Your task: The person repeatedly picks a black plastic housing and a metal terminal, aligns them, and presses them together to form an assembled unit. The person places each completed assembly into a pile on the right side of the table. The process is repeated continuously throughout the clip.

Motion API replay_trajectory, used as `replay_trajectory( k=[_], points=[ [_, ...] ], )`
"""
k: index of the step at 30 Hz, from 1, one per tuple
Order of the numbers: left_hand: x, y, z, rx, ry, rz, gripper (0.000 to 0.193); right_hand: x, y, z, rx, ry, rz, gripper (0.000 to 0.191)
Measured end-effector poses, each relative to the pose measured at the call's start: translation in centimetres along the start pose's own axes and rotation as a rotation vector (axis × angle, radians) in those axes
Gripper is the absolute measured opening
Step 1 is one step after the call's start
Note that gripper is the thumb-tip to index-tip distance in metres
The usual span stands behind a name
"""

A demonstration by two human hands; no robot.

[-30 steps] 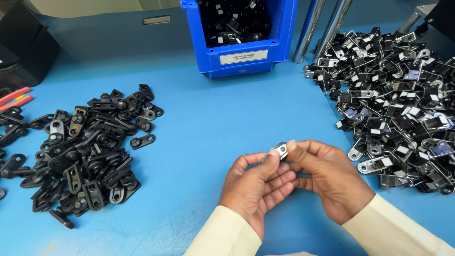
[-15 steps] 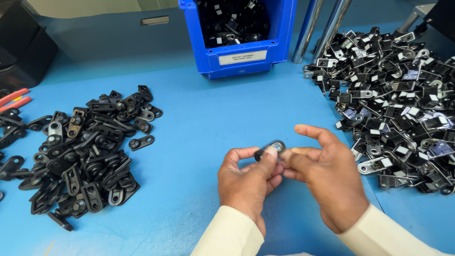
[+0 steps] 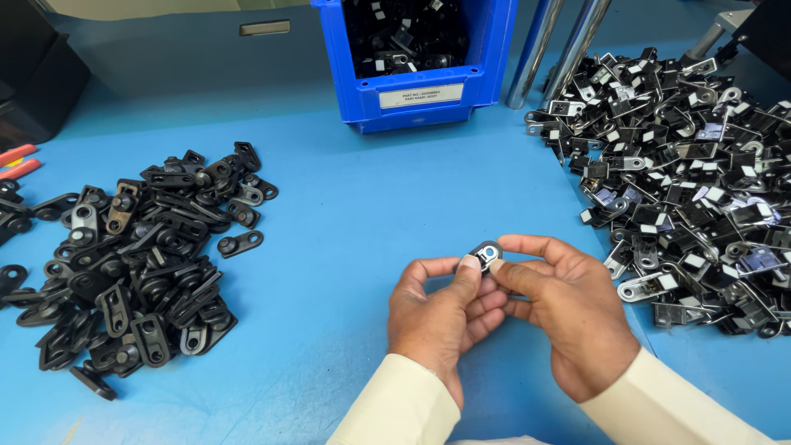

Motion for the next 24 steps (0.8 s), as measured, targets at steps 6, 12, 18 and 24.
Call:
replay_trajectory(
  k=[6,12,18,24],
  points=[
    [0.4,-0.1,-1.5,-0.137,0.218,-0.012,0.026,0.3,0.6,0.1,-0.051,-0.023,0.094,0.027],
    [0.1,-1.5,-4.0,-0.43,0.683,-0.062,0.036,-0.2,1.4,0.9,0.066,-0.109,0.214,0.022],
    [0.1,-1.3,-4.2,-0.372,0.665,-0.029,0.024,-1.1,0.9,2.8,0.335,-0.416,0.255,0.018],
    [-0.1,-1.0,-3.7,-0.292,0.417,0.012,0.023,-2.4,-2.0,5.5,0.847,-0.724,0.078,0.017]
  ],
)
Point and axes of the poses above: each hand's wrist, its own y-axis towards the middle knuckle, its own x-axis out of the back of the hand, z = x × y, the point moved 9 cm from there along y, towards the middle knuckle, and after that the axes turned 8 degrees about y, right-handed, at the moved point
